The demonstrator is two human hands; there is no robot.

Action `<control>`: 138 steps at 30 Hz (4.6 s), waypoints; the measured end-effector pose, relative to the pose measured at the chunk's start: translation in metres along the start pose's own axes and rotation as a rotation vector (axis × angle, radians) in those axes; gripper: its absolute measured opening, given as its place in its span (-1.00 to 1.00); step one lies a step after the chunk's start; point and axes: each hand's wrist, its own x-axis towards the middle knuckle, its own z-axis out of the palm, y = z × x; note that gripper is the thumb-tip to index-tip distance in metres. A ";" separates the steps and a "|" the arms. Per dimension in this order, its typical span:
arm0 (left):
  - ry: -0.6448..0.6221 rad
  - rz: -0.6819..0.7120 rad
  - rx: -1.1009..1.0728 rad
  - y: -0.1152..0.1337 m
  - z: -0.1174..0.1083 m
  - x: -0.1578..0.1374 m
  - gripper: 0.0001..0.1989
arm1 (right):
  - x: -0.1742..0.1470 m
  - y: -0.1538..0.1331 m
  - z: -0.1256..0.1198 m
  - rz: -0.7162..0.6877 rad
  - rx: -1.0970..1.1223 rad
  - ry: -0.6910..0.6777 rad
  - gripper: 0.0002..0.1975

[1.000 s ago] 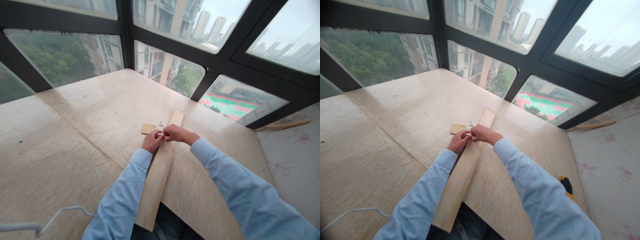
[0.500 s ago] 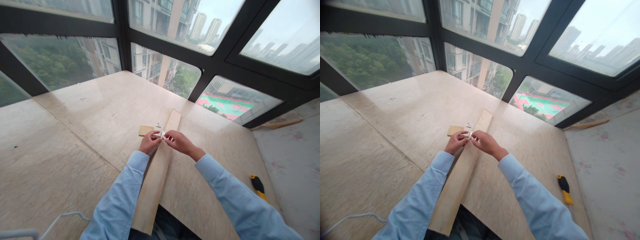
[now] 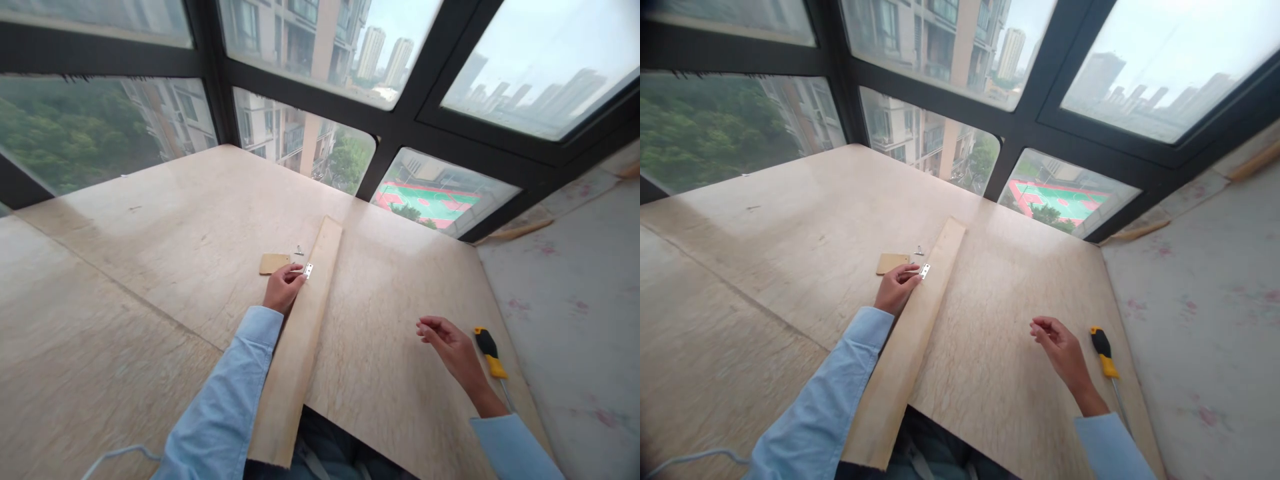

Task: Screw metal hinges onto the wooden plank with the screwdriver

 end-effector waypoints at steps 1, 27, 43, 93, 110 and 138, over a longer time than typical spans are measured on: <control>0.012 0.002 0.005 0.001 0.000 0.000 -0.58 | -0.007 0.008 -0.012 0.027 0.009 0.046 -0.57; 0.129 0.016 0.135 0.003 0.002 0.001 -0.58 | -0.011 0.017 -0.065 0.214 0.102 0.229 -0.55; 0.145 0.030 0.113 -0.014 0.003 0.004 -0.61 | 0.034 -0.150 0.133 -0.288 0.794 -0.021 -0.65; 0.186 0.032 0.046 -0.004 0.007 -0.004 -0.73 | 0.060 -0.151 0.193 -0.527 0.373 -0.307 -0.56; 0.184 0.026 0.026 -0.006 0.007 -0.003 -0.72 | 0.052 -0.173 0.189 -0.447 0.533 -0.293 -0.31; 0.188 0.011 -0.028 -0.007 0.007 -0.003 -0.65 | 0.051 -0.174 0.179 -0.468 0.481 -0.202 -0.50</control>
